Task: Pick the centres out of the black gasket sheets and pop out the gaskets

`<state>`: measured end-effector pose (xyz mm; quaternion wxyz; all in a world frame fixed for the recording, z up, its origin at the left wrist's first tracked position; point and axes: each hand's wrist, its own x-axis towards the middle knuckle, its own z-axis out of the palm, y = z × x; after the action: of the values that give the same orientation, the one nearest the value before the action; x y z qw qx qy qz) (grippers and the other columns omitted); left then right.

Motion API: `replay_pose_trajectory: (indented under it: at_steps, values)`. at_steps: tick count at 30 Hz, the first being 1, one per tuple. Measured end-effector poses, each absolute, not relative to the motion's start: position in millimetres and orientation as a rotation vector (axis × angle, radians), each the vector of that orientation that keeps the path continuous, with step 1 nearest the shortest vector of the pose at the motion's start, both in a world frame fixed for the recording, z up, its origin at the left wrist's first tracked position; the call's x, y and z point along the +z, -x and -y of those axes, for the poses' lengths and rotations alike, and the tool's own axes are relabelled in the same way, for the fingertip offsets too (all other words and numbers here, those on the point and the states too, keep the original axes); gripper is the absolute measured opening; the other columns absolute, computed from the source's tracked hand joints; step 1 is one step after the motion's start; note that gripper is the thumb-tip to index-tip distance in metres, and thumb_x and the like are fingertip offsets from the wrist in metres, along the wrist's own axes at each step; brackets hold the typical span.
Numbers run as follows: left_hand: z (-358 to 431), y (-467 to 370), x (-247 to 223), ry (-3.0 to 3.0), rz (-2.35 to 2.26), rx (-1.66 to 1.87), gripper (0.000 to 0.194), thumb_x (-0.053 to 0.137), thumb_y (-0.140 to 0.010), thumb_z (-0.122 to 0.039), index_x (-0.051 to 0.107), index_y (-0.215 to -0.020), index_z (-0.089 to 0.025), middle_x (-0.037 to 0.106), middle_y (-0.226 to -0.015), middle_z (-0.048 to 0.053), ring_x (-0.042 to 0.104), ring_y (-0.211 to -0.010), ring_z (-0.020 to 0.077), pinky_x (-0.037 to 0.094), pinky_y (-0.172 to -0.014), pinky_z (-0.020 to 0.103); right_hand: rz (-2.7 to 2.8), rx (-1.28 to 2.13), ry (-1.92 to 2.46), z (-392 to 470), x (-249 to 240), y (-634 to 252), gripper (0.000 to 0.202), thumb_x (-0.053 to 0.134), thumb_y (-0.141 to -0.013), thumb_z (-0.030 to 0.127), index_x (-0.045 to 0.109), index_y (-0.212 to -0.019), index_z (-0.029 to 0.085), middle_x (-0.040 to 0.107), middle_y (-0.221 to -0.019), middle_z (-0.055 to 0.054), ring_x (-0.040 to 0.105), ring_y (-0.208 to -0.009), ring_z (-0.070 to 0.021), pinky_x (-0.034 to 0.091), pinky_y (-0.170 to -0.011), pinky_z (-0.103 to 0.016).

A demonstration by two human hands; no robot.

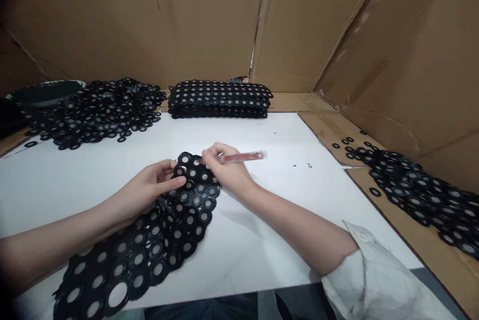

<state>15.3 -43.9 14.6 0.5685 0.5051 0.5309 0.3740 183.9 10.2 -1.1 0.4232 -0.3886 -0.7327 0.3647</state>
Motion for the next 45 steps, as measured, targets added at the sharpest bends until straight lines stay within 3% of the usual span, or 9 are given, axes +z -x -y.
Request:
replay_pose_trajectory:
  at_steps: [11, 20, 23, 26, 29, 32, 38, 42, 45]
  values:
    - [29.2, -3.2, 13.8, -1.354, -1.303, 1.080, 0.014, 0.055, -0.074, -0.025, 0.045, -0.082, -0.018, 0.056, -0.083, 0.001, 0.055, -0.079, 0.0152, 0.043, -0.071, 0.030, 2.275, -0.310, 1.213, -74.4, -13.0, -251.8, 0.017, 0.042, -0.083, 0.024, 0.051, -0.071, 0.017, 0.047, -0.057, -0.003, 0.040, -0.057, -0.0156, 0.028, -0.057, -0.027]
    - [14.6, 13.9, 19.1, -1.425, -1.281, 1.190, 0.011, 0.052, -0.077, -0.025, 0.046, -0.083, -0.019, 0.054, -0.082, 0.000, 0.053, -0.079, 0.0143, 0.041, -0.070, 0.027, 2.507, -0.239, 1.184, -82.6, -13.5, -259.0, 0.020, 0.035, -0.083, 0.010, 0.053, -0.086, 0.014, 0.058, -0.083, -0.011, 0.048, -0.081, -0.0214, 0.036, -0.071, -0.031]
    - [14.3, 15.7, 25.0, -1.299, -1.185, 1.190, 0.013, 0.053, -0.077, -0.026, 0.044, -0.085, -0.019, 0.055, -0.084, 0.000, 0.054, -0.078, 0.0142, 0.042, -0.072, 0.028, 2.352, -0.316, 1.191, -79.6, -12.8, -253.1, 0.022, 0.036, -0.082, 0.008, 0.055, -0.090, 0.015, 0.060, -0.094, -0.012, 0.048, -0.095, -0.0245, 0.029, -0.088, -0.042]
    - [15.0, 17.0, 31.9, -1.238, -1.054, 1.186, 0.025, 0.052, -0.079, -0.024, 0.038, -0.099, -0.023, 0.056, -0.082, -0.001, 0.055, -0.075, 0.0138, 0.043, -0.070, 0.029, 2.144, -0.089, 1.121, -68.9, -0.2, -230.7, 0.019, 0.041, -0.084, 0.020, 0.054, -0.097, 0.017, 0.060, -0.101, -0.011, 0.048, -0.102, -0.0248, 0.024, -0.094, -0.047]
    - [13.4, 20.6, 36.4, -1.424, -1.069, 1.232, 0.032, 0.048, -0.082, -0.023, 0.034, -0.110, -0.027, 0.054, -0.076, -0.003, 0.053, -0.071, 0.0124, 0.041, -0.067, 0.026, 2.147, 0.663, 0.947, -57.5, 24.3, -193.9, 0.035, 0.041, -0.084, 0.041, 0.048, -0.110, 0.019, 0.058, -0.105, -0.011, 0.053, -0.093, -0.0215, 0.039, -0.082, -0.039]
    - [10.1, 28.2, 36.5, -1.645, -1.232, 1.295, 0.024, 0.044, -0.084, -0.023, 0.040, -0.108, -0.025, 0.054, -0.083, 0.000, 0.053, -0.079, 0.0132, 0.040, -0.073, 0.026, 2.179, 1.377, 0.580, -54.3, 48.4, -156.9, 0.049, 0.029, -0.083, 0.056, 0.055, -0.095, 0.016, 0.061, -0.087, -0.009, 0.056, -0.081, -0.0182, 0.044, -0.072, -0.032]
    - [8.1, 48.9, 26.3, -1.907, -1.443, 1.184, 0.031, 0.035, -0.088, -0.026, 0.040, -0.118, -0.024, 0.051, -0.115, 0.006, 0.046, -0.107, 0.0179, 0.035, -0.093, 0.031, 2.153, 1.318, 0.712, -54.6, 40.9, -111.6, 0.020, 0.054, -0.076, 0.036, 0.053, -0.078, 0.016, 0.052, -0.072, 0.000, 0.046, -0.067, -0.0123, 0.039, -0.061, -0.024]
    - [7.3, 52.6, 18.7, -2.120, -1.622, 0.984, 0.034, 0.039, -0.086, -0.031, 0.043, -0.118, -0.020, 0.053, -0.103, 0.007, 0.050, -0.097, 0.0197, 0.038, -0.087, 0.034, 1.930, 1.444, 0.709, -40.6, 9.4, -99.4, 0.016, 0.045, -0.081, 0.029, 0.054, -0.085, 0.016, 0.055, -0.077, -0.001, 0.048, -0.072, -0.0131, 0.040, -0.068, -0.025]
    - [5.1, 49.4, 17.7, -2.142, -1.586, 0.867, 0.027, 0.036, -0.087, -0.032, 0.057, -0.097, -0.020, 0.054, -0.087, 0.005, 0.053, -0.084, 0.0174, 0.041, -0.078, 0.030, 1.898, 1.426, 0.721, -30.6, -2.6, -98.5, 0.017, 0.045, -0.081, 0.028, 0.055, -0.084, 0.015, 0.057, -0.079, -0.002, 0.049, -0.075, -0.0142, 0.039, -0.071, -0.026]
